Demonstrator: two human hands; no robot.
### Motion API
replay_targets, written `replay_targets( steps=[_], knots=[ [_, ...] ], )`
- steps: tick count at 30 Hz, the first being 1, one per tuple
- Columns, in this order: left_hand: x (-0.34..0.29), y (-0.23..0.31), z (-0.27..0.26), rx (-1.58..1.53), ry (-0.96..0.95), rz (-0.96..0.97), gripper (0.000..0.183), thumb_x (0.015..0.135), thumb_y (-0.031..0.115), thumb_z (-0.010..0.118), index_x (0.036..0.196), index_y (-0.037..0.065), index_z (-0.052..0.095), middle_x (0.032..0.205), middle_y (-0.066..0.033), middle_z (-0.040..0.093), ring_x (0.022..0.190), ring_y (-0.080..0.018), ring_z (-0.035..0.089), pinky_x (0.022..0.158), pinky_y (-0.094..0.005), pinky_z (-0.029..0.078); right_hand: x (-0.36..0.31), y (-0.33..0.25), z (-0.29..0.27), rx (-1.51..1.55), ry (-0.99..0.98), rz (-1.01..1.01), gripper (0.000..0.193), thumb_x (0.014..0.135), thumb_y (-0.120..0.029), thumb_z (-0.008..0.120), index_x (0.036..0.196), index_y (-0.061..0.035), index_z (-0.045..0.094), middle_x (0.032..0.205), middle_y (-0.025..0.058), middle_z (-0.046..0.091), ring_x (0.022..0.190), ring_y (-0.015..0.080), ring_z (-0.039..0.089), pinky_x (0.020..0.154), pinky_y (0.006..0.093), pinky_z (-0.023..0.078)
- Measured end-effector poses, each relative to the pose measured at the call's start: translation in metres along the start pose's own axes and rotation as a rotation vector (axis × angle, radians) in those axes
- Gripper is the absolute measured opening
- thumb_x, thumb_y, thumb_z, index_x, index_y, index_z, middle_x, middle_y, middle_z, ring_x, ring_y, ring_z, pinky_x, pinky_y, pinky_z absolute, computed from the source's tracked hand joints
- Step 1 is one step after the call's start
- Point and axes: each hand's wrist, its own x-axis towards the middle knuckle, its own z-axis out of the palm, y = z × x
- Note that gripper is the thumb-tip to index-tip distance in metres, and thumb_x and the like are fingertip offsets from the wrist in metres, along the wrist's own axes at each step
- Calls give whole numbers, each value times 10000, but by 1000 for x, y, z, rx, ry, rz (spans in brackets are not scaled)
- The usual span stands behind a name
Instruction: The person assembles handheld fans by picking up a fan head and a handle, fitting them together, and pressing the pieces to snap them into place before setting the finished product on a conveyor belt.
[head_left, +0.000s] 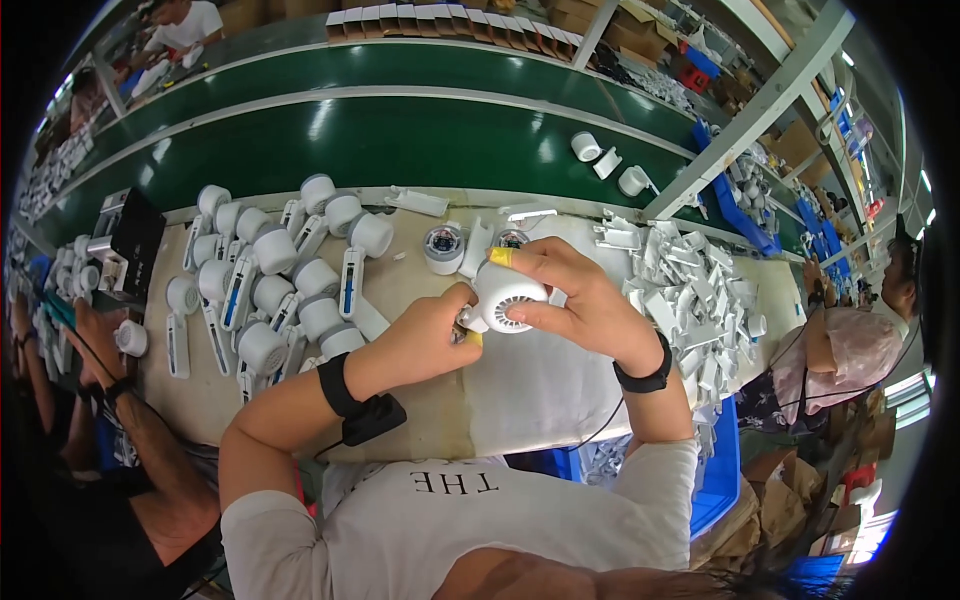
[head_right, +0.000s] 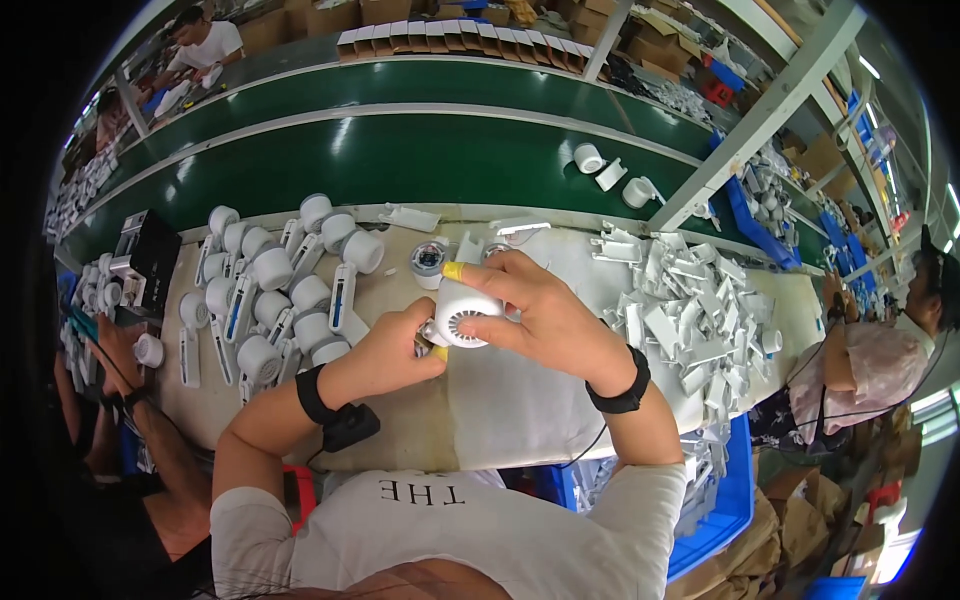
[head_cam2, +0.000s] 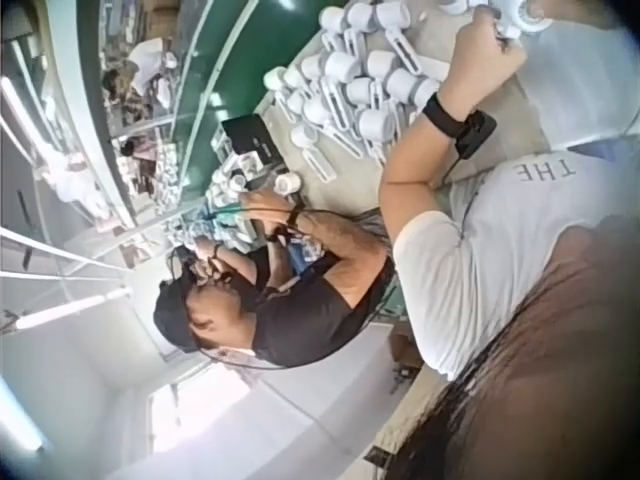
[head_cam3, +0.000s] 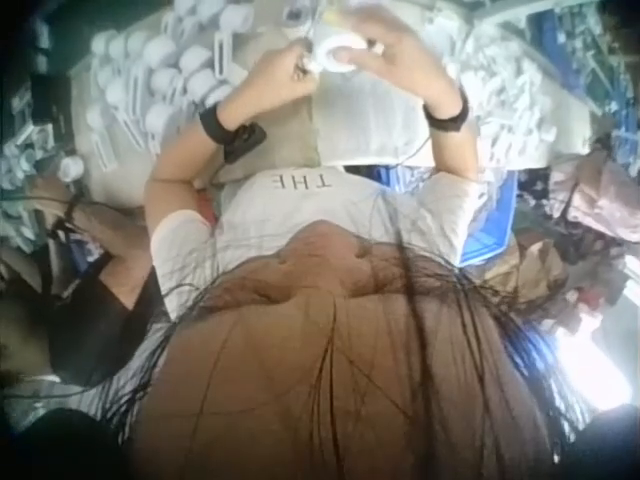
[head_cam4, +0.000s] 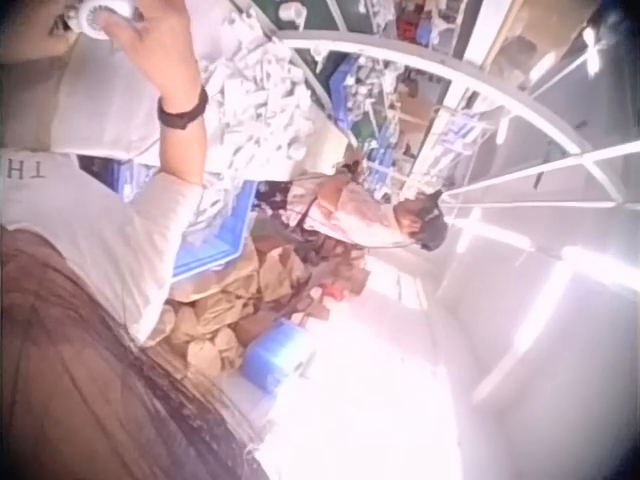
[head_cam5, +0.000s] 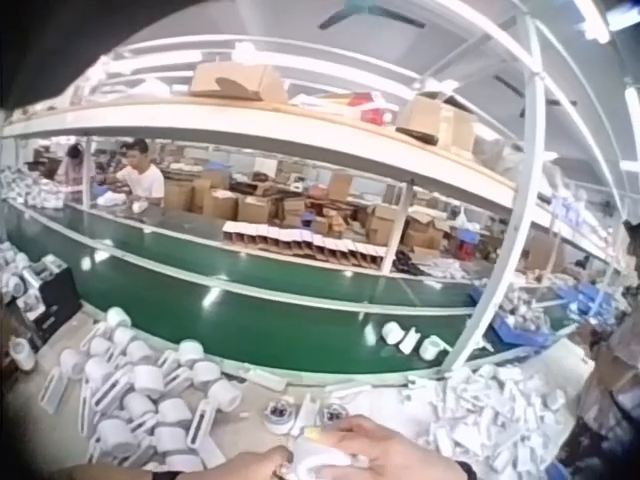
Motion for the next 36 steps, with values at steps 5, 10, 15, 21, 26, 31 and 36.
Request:
replay_targets(
  steps=[5, 10, 15, 21, 26, 31, 36],
  knots=[
    [3, 3, 7, -181, -3, -19, 333, 708, 96, 595, 982, -22, 446, 739, -130, 586, 624, -186, 591, 564, -308, 466, -2, 24, 6, 84, 81, -57, 434, 757, -154, 675, 1171, -101, 555, 968, 103, 543, 879, 226, 529, 772, 304, 430],
    [-11, -2, 13, -520, -109, -166, 197, 884, 135, 471, 1039, 15, 450, 749, -74, 562, 568, -124, 544, 512, -243, 453, -12, 39, 30, 179, 131, -13, 447, 784, -243, 657, 1190, -102, 536, 947, 95, 553, 845, 212, 541, 763, 293, 430],
    [-17, -5, 12, -715, -131, -240, 265, 882, 181, 484, 1079, 5, 467, 809, -124, 605, 627, -182, 596, 572, -283, 499, -57, 64, 11, 263, 202, 174, 413, 791, -237, 636, 1157, -67, 544, 931, 95, 592, 824, 214, 574, 754, 303, 449],
    [-18, -21, 4, -1024, 342, -135, 326, 867, 253, 526, 1068, -4, 522, 949, -123, 611, 857, -192, 594, 649, -251, 450, -155, 189, -40, -867, 647, 664, 410, 643, -96, 630, 1047, -77, 564, 1017, 116, 581, 961, 321, 517, 831, 403, 424],
    [-2, -27, 15, -1023, 103, -161, 337, 868, 243, 542, 1117, 16, 520, 1053, -135, 609, 799, -123, 599, 577, -184, 413, -180, 194, -52, -1035, 477, 841, 480, 601, -67, 643, 1069, -88, 539, 1009, 124, 538, 940, 331, 518, 794, 415, 441],
    [-3, -29, 23, -1038, 180, -155, 312, 873, 207, 536, 1137, 43, 512, 1050, -132, 611, 857, -148, 614, 566, -188, 475, -176, 173, -56, -1016, 524, 785, 391, 640, -3, 598, 1022, -77, 561, 1022, 126, 526, 922, 315, 543, 751, 399, 465],
    [-6, -27, 26, -1086, 302, -145, 307, 864, 126, 527, 1144, 9, 484, 1144, -170, 550, 896, -199, 600, 726, -328, 519, -150, 129, -19, -844, 284, 154, 309, 723, -33, 540, 1015, -123, 591, 1190, 101, 503, 832, 227, 578, 687, 301, 495]
  ],
)
